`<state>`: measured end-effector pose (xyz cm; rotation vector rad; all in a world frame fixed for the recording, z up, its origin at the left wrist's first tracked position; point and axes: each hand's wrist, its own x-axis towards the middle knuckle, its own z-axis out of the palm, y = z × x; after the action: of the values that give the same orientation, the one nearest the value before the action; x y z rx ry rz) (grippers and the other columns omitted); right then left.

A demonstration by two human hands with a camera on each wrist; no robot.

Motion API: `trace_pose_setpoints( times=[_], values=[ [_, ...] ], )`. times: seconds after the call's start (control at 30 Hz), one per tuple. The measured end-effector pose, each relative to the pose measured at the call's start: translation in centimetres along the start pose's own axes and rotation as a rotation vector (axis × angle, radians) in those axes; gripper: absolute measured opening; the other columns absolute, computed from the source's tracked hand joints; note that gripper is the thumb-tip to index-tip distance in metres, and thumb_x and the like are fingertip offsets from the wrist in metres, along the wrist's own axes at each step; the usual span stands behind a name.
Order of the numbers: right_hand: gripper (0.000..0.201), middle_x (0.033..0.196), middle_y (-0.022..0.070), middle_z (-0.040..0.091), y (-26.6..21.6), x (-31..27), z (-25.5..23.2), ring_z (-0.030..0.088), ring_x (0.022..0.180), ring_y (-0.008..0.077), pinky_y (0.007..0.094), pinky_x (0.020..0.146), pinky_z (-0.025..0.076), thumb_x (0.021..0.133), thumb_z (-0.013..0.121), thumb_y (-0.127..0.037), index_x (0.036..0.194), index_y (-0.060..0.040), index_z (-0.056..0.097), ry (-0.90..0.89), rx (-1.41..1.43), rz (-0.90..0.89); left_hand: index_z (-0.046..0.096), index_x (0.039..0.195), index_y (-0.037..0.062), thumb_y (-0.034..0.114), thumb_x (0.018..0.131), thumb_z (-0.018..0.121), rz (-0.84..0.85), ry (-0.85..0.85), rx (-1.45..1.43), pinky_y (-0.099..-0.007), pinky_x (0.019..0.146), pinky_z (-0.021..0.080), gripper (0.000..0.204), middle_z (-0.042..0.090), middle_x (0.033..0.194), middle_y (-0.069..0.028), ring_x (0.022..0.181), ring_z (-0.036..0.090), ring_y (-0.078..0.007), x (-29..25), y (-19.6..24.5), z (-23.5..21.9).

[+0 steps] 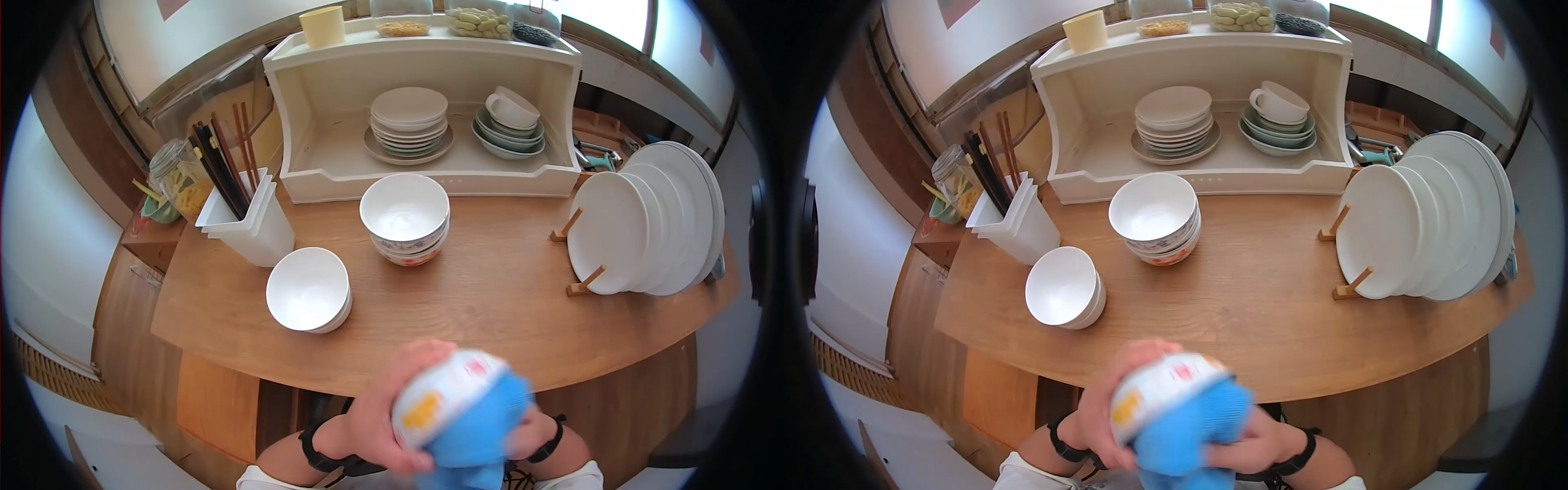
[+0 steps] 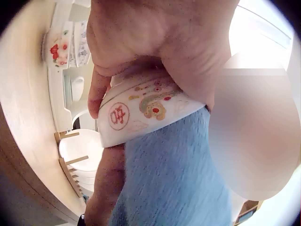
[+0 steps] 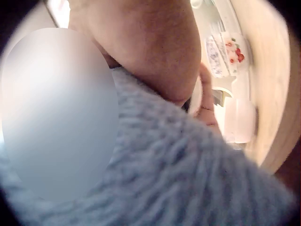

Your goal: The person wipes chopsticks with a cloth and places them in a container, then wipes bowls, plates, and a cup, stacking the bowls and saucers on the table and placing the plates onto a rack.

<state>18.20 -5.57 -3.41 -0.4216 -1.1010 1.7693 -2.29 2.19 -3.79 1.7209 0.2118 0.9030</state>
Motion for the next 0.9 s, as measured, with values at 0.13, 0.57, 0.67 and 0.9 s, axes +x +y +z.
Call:
trace_pose_setpoints(
  times=[0.13, 0.57, 0.67, 0.9],
  values=[
    [0.052, 0.126, 0.0126, 0.049, -1.8, -1.7, -0.8, 0.049, 0.112, 0.0286, 0.0422, 0.099, 0.039, 0.081, 0.065, -0.019, 0.127, -0.0051, 0.044, 0.449, -0.461, -0.178, 0.033, 0.141, 0.0000, 0.037, 0.067, 0.083, -0.280, 0.371, -0.388, -0.0407, 0.106, 0.031, 0.097, 0.039, 0.137, -0.0193, 0.128, 0.039, -0.0303, -1.0, 0.8, 1.2],
    [0.042, 0.112, 0.0124, 0.060, -2.5, 1.7, -2.5, 0.056, 0.107, 0.0356, 0.0435, 0.088, 0.044, 0.064, 0.075, -0.008, 0.104, -0.0120, 0.065, 0.166, -1.272, -0.272, 0.040, 0.136, 0.0058, 0.018, 0.058, 0.087, -0.038, 0.013, 0.481, -0.0426, 0.101, 0.039, 0.093, 0.033, 0.134, -0.0216, 0.120, 0.044, -0.0376, -0.5, 2.7, 1.1],
    [0.043, 0.117, 0.0122, 0.060, -1.4, 0.8, -3.4, 0.055, 0.110, 0.0356, 0.0442, 0.093, 0.044, 0.068, 0.079, -0.014, 0.108, -0.0118, 0.064, 0.202, -1.136, -0.271, 0.044, 0.133, 0.0061, 0.016, 0.056, 0.087, -0.087, -0.016, 0.460, -0.0421, 0.099, 0.041, 0.089, 0.033, 0.134, -0.0220, 0.120, 0.043, -0.0381, -0.9, 2.5, 1.8],
    [0.050, 0.127, 0.0103, 0.056, 4.4, 1.4, -6.3, 0.051, 0.121, 0.0284, 0.0415, 0.100, 0.041, 0.073, 0.079, -0.019, 0.118, -0.0114, 0.060, 0.248, -0.620, -0.093, 0.048, 0.127, 0.0072, 0.029, 0.065, 0.084, 0.104, 0.067, 0.513, -0.0491, 0.098, 0.040, 0.075, 0.039, 0.131, -0.0257, 0.118, 0.047, -0.0412, 0.2, 2.7, 3.4]
  ],
)
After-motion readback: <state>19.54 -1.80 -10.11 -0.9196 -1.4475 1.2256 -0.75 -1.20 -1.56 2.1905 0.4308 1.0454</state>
